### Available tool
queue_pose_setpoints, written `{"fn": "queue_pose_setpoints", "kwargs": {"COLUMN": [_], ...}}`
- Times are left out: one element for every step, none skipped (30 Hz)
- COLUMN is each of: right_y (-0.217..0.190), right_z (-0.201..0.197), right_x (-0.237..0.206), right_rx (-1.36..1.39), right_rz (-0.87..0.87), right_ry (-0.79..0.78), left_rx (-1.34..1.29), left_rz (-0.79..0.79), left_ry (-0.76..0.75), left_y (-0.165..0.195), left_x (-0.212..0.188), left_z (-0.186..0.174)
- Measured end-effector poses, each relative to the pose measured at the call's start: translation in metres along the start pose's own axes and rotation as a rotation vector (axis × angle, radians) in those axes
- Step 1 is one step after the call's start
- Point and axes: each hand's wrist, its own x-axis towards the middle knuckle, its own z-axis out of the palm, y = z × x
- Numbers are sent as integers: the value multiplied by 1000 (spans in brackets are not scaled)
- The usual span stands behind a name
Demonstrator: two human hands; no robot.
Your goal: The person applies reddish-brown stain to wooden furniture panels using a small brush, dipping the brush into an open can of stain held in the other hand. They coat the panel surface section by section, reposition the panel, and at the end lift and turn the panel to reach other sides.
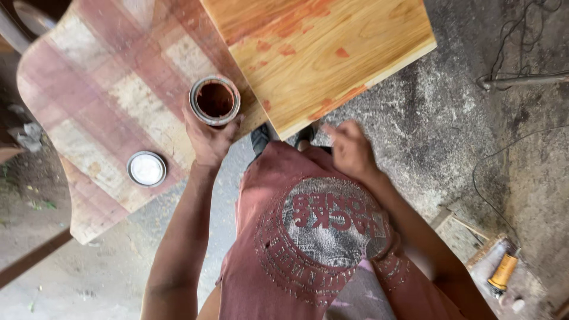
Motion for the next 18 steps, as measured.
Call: {"fn": "queue_pose_setpoints", "kwargs": {"right_y": [6, 14, 21, 36, 54, 68, 74, 76, 78, 75, 71, 66, 63, 60, 59, 60, 61, 62], "right_z": [1, -1, -3, -13, -24, -34, -38, -38, -39, -37, -36, -33, -33, -33, -35, -38, -41, -44], "right_x": [1, 2, 0, 4, 13, 19, 18, 17, 16, 13, 10, 6, 5, 5, 7, 10, 15, 19], "right_rx": [13, 24, 36, 92, 151, 98, 46, -10, -66, -123, -145, -167, -147, -125, -103, -107, -110, -114], "right_rz": [57, 119, 188, 258, 320, 437, 561, 541, 515, 486, 357, 225, 237, 253, 271, 351, 430, 511], "right_ry": [-35, -75, -118, 8, 136, 169, 199, 206, 214, 227, 178, 126, 48, -29, -105, -36, 31, 97], "left_rx": [-24, -51, -81, -104, -123, -139, -112, -87, -62, -51, -41, -29, -22, -15, -9, -21, -31, -42], "left_rz": [-6, -18, -35, -35, -34, -36, -37, -41, -41, -29, -15, -3, 4, 11, 20, 4, -15, -35], "left_ry": [6, 8, 3, -3, -4, -8, -5, -3, 5, 1, 0, 3, 11, 15, 15, 13, 10, 6], "left_y": [1, 2, 3, 4, 6, 7, 8, 8, 9, 9, 9, 8, 8, 7, 6, 5, 5, 4], "left_x": [1, 1, 1, 1, 2, 2, 2, 2, 2, 2, 2, 2, 2, 2, 1, 1, 1, 0], "left_z": [0, 0, 1, 1, 1, 1, 1, 1, 1, 0, 0, 0, 0, 0, 0, 0, 0, 0]}}
